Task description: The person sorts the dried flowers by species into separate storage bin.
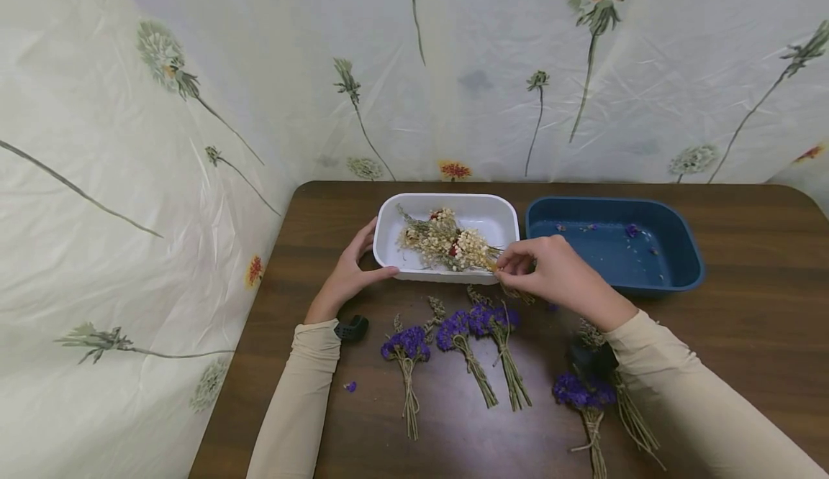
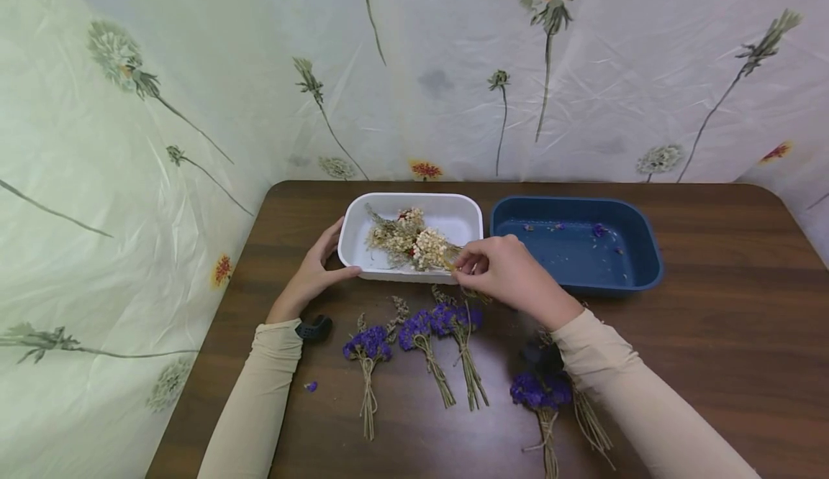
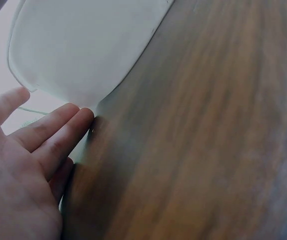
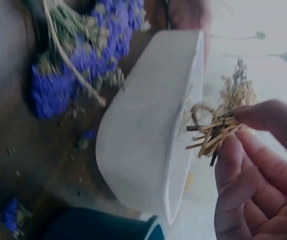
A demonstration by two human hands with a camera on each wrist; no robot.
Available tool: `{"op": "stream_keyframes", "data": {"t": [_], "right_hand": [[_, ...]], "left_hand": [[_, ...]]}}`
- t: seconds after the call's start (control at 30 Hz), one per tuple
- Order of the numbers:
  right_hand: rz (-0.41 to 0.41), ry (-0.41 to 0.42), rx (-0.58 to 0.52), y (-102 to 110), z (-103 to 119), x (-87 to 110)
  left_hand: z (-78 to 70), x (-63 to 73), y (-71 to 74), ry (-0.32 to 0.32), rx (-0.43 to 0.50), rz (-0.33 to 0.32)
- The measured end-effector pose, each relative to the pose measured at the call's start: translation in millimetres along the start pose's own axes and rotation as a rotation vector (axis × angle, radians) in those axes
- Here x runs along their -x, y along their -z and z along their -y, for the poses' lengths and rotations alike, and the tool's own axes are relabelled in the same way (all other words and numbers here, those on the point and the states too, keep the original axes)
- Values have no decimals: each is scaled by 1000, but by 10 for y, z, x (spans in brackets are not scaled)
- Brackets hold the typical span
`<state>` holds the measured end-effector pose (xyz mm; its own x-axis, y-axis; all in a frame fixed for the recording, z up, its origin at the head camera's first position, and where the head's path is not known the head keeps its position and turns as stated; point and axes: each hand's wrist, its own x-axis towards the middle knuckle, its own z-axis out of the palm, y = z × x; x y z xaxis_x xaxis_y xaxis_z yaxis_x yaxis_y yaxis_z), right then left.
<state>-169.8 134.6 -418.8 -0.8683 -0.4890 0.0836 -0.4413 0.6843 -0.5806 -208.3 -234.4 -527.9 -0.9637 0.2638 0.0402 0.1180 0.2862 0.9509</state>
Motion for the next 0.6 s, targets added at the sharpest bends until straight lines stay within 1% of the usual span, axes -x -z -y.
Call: {"op": "stream_keyframes", "data": {"t": [0.13, 0.33, 0.47, 0.6], "right_hand": [[10, -25, 10, 65, -79, -131], [44, -39, 6, 122, -190, -306], [80, -51, -12, 149, -205, -429], [112, -62, -17, 181, -198, -553]], "left_hand": [[19, -13, 1, 1, 12, 2], [15, -17, -7, -10, -11, 1], [0, -2, -9, -32, -20, -5], [0, 2, -9, -42, -20, -5]]}}
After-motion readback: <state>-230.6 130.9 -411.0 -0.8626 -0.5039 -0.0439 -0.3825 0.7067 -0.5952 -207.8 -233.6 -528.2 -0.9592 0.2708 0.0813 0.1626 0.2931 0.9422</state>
